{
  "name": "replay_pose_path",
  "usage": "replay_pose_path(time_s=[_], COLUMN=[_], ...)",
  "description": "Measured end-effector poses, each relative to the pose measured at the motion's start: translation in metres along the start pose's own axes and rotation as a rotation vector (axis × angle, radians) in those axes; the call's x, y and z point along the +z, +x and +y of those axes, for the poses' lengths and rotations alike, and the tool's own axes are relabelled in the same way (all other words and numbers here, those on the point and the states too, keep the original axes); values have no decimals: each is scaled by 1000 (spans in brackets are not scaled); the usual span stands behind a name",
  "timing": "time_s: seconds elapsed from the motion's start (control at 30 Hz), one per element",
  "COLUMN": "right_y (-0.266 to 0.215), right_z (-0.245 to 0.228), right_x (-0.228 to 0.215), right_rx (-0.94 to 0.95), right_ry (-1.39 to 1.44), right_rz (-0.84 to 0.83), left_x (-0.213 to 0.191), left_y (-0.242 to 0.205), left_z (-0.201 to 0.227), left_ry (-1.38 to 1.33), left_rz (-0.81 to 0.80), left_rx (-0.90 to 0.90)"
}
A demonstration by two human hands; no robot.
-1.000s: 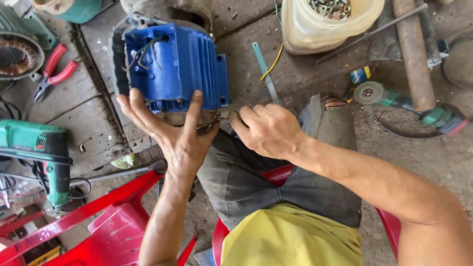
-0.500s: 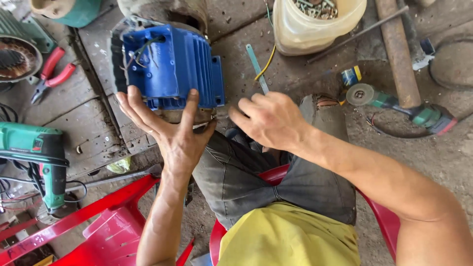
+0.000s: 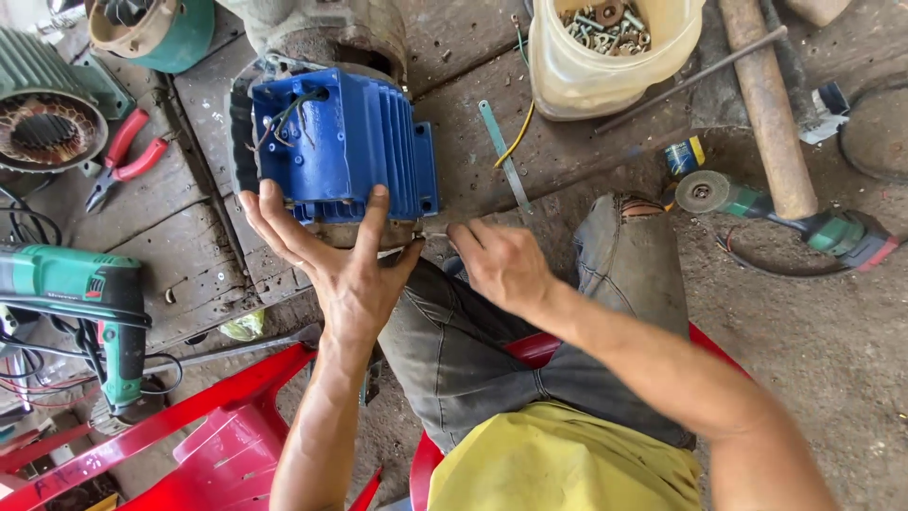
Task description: Connecting internal electrical wires to the terminal block of an electric water pump motor using a screwdriver.
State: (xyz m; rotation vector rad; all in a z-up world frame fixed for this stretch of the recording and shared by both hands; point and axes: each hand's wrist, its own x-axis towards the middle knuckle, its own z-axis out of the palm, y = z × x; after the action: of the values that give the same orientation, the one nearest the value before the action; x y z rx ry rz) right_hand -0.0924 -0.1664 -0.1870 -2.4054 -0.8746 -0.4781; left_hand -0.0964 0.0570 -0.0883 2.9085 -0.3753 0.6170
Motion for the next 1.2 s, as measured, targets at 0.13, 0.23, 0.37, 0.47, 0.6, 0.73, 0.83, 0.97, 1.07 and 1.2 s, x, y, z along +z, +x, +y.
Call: replay_pose_path(time_s=[0.13, 0.23, 0.37, 0.47, 0.6, 0.73, 0.83, 0.97, 1.07, 1.2], right_y=[-9, -7, -14, 5, 17, 17, 19, 20, 21, 11], right_z=[-25, -29, -47, -61, -50, -40, -44, -54, -54, -51], right_x=[17, 17, 20, -12, -20, -21, -29, -38, -35, -32], right_rx=[219, 299, 330, 203, 190, 120, 115, 153, 134, 129], right_ry=[174, 220, 324, 279, 223, 187, 137, 12, -24, -54], right_rz=[211, 252, 216, 139, 90, 80, 82, 84, 62, 8], left_x=[0, -4, -15, -24, -32, -26, -21, -17, -15, -17], left_y=[-8, -3, -8, -16, -14, -16, -20, -22, -21, -20], left_z=[-7, -7, -20, -53, -51, -45, -47, -49, -50, -47], left_ry=[-31, -45, -62, -81, -152, -181, -187, -199, -193, -211], left_rz=[0, 16, 9, 16, -67, -65, -48, -51, -40, -60], left_rx=[20, 52, 103, 207, 159, 94, 93, 100, 120, 97])
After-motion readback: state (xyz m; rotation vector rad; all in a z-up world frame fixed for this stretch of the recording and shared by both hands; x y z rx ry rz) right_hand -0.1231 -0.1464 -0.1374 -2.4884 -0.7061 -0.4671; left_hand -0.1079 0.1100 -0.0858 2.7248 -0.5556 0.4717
